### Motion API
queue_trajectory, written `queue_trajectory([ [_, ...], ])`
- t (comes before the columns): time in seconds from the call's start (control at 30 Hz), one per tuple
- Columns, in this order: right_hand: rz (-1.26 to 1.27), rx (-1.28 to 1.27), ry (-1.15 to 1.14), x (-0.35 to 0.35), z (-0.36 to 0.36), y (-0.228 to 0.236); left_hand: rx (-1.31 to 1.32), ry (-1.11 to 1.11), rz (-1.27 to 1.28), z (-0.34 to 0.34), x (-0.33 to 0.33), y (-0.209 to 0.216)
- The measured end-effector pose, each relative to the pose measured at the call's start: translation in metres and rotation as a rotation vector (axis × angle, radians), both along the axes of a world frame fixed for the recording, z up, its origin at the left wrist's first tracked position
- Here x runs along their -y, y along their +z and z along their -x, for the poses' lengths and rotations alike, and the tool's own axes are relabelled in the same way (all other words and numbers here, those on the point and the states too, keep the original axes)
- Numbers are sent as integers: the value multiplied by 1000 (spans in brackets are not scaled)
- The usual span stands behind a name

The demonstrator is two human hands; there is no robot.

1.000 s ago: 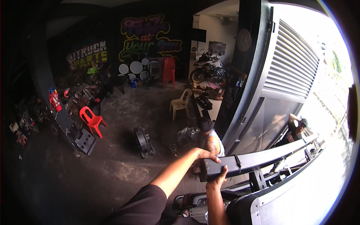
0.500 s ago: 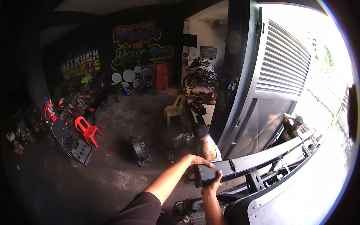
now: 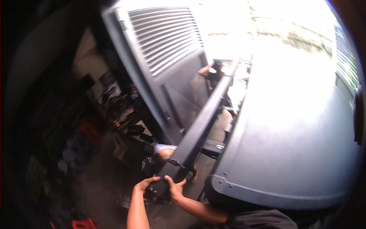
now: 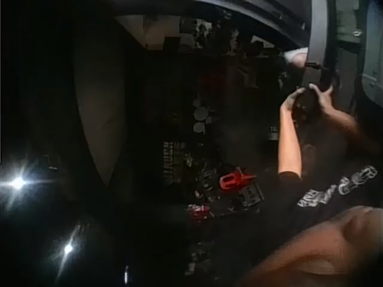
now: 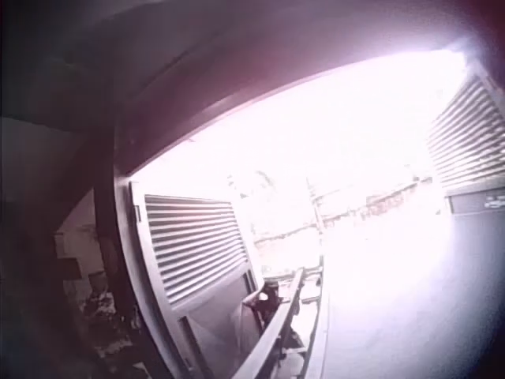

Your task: Manually position and secure metal support structures onto a truck bed cover frame with assistance.

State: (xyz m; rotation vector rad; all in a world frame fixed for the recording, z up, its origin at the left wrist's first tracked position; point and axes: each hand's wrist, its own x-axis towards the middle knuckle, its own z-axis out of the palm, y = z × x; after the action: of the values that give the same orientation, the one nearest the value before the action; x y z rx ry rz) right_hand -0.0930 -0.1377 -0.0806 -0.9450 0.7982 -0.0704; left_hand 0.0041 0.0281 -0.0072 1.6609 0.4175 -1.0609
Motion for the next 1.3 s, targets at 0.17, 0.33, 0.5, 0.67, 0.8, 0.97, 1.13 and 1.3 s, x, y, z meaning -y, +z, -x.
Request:
queue_trajectory([
  [0.17,14,-62,36,-13,-4,-8,112,-36,21,-16,-24,-27],
  [0.33,-12,-33,16,-16,-15,-4,174,15,119,-37,-33,-40],
  [0.5,18,-104,-6,-24,-24,3,222,-148,215,-35,-28,-36],
  [0.67,14,1,-6,-27,-26,7,264,-124,284,-32,-25,-24],
  [0.8,-19,-18,37,-19,-18,8,299,-88,210,-33,-24,-27],
  [0.97,-3,31,-57,-11,-8,2,174,-158,198,-31,-24,-29],
  [1.13,-32,67,32,-6,-5,-7,199,-84,85,-15,-15,-22],
  [1.3,33,64,-13,-10,-1,-10,148,-39,283,-7,-12,-18],
])
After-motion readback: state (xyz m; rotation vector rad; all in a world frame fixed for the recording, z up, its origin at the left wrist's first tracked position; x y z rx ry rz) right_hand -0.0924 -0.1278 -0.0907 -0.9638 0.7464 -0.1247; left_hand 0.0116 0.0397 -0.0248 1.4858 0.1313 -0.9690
